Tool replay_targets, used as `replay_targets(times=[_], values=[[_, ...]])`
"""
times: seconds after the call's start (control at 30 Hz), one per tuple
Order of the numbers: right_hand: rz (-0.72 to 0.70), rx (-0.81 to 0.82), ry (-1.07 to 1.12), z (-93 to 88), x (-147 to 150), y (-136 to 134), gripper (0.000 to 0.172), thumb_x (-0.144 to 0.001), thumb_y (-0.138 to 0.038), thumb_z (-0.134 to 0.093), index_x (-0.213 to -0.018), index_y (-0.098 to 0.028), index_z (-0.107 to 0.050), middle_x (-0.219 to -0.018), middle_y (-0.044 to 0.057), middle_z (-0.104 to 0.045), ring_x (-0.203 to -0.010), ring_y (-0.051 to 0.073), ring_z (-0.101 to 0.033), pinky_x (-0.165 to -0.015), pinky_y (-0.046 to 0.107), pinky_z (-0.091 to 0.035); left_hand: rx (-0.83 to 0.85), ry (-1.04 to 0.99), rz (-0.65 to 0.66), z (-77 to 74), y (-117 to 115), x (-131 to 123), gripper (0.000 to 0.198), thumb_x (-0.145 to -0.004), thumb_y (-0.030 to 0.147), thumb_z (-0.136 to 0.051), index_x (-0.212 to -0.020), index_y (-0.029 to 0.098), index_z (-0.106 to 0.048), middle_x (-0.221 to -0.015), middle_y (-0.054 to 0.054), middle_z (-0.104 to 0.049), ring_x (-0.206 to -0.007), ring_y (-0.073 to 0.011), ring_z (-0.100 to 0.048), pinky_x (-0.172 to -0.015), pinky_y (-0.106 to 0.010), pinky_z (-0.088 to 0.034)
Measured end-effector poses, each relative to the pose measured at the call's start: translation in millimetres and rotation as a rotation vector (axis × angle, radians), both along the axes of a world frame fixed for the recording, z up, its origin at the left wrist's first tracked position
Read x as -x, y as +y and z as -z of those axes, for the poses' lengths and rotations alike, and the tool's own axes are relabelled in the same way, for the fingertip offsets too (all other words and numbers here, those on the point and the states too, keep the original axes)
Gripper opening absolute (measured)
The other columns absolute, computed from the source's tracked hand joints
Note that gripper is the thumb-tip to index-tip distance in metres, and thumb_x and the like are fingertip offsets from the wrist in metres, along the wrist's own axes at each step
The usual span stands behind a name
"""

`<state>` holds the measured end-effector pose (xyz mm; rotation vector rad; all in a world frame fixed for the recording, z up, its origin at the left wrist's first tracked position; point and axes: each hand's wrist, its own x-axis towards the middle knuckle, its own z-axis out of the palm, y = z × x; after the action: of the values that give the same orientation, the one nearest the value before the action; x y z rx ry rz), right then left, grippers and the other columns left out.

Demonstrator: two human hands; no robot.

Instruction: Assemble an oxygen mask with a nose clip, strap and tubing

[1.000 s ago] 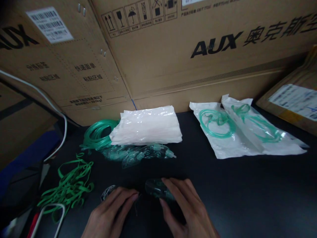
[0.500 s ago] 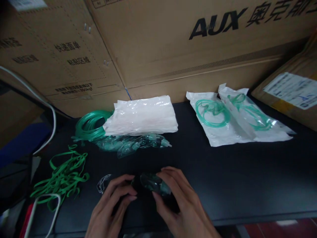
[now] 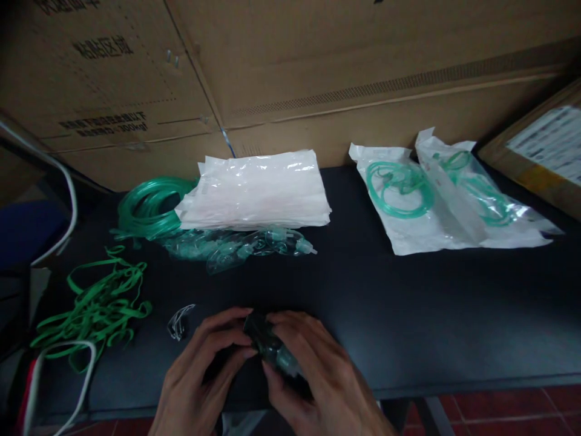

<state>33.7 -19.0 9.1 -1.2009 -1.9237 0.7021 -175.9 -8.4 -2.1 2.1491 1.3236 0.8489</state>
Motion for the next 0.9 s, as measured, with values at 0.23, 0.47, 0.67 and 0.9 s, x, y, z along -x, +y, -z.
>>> replay_targets(times=[0.23,0.47,0.67,0.9], values=[[-0.024,0.006,0.044,0.9,-5.4,-0.6,0.047,-0.090,-0.008,-0.061,-0.133,-0.025,-0.051,-0.120,0.003,-0.074,-0.113,0.015,-0.071,-0.099,0.020,-0.056,0.024,-0.029,-0.041,-1.1,0.6,-2.3,0.016,-0.099,0.023,-0.064,-0.114,0.027,-0.061,-0.122,-0.002,-0.070,-0.109,-0.0152,-0.070,-0.094,-0.027,-0.056],[-0.014,0.150,0.049,-1.0,-10.1,-4.3,0.049,-0.090,-0.010,-0.063,-0.132,-0.033,-0.054,-0.122,-0.004,-0.074,-0.110,0.013,-0.072,-0.098,0.017,-0.055,0.044,-0.096,-0.035,-1.1,3.4,-2.2,0.016,-0.097,0.023,-0.067,-0.112,0.027,-0.062,-0.117,-0.001,-0.072,-0.106,-0.0159,-0.071,-0.091,-0.027,-0.057],[0.018,0.174,0.093,-12.8,-10.9,-0.9,0.052,-0.081,-0.010,-0.068,-0.125,-0.037,-0.061,-0.114,-0.007,-0.077,-0.102,0.014,-0.075,-0.089,0.015,-0.059,0.170,-0.227,-0.050,-5.0,3.6,0.7,0.021,-0.091,0.020,-0.075,-0.108,0.029,-0.065,-0.107,0.003,-0.074,-0.099,-0.0136,-0.072,-0.087,-0.022,-0.056],[0.004,0.145,0.153,-15.5,-9.5,1.7,0.053,-0.080,-0.006,-0.065,-0.123,-0.036,-0.061,-0.114,-0.006,-0.078,-0.104,0.014,-0.075,-0.090,0.015,-0.058,0.228,-0.300,-0.104,-11.1,7.0,-0.3,0.027,-0.085,0.022,-0.081,-0.107,0.033,-0.069,-0.096,0.008,-0.075,-0.083,-0.0099,-0.071,-0.076,-0.015,-0.055]])
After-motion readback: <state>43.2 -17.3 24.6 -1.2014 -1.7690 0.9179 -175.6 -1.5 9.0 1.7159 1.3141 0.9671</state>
